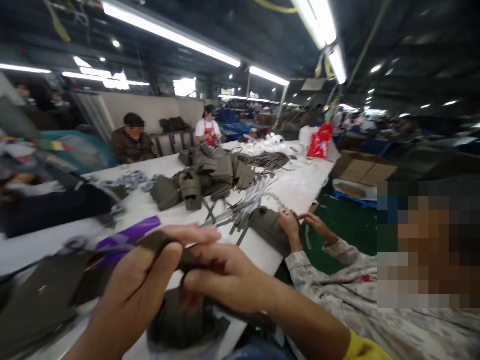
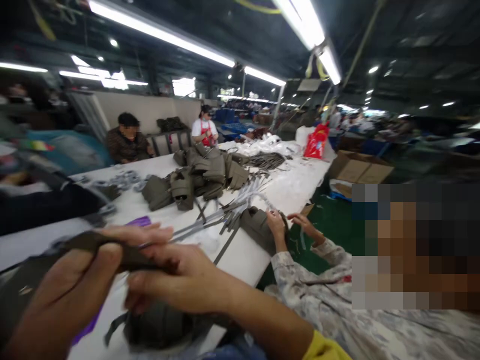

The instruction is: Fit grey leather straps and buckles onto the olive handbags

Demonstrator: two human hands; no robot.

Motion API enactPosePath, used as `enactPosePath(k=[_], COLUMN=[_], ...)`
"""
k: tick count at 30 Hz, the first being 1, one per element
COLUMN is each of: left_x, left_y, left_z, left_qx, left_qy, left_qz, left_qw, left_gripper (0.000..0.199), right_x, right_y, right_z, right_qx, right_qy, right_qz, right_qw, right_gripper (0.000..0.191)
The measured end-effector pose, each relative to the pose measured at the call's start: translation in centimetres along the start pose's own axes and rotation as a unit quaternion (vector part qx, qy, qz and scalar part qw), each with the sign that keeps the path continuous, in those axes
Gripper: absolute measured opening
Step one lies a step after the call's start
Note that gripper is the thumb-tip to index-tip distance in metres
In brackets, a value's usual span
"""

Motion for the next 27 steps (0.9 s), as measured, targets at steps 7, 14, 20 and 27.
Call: enactPosePath(k=[7, 14, 20, 27], left_x=[-11.8, -15.9, -18.6, -17.1], left_y=[8.2, 3.8, 1.1, 3.8], left_z=[13.8, 34.3, 36.0, 33.2], left_qx=[0.298, 0.503, 0.526, 0.510], left_qy=[0.316, 0.596, 0.602, 0.466], left_qz=[-0.093, -0.001, 0.111, 0.077], left_qw=[0.896, 0.626, 0.590, 0.718], left_gripper=[0.046, 0.026, 0.033, 0.033], right_x=[10.5, 22.9, 26.0, 26.0], right_y=[3.1, 0.6, 1.3, 3.0], right_z=[-1.0, -0.6, -0.7, 0.0], right_qx=[0.150, 0.025, -0.007, 0.030], right_qy=[-0.128, -0.214, -0.252, -0.280], right_qz=[0.041, 0.171, 0.155, 0.153], right_qw=[0.980, 0.962, 0.955, 0.947], right_gripper=[0.032, 0.032, 0.035, 0.034])
Point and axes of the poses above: each hand's wrist, its own z-axis away from the middle knuckle, its own y-axis out of the back of the hand, x = y × z, the point moved 4 cm from there along -z, towards the middle knuckle, and after that the axes turned 14 degrees about -y, right-handed, at the moved point
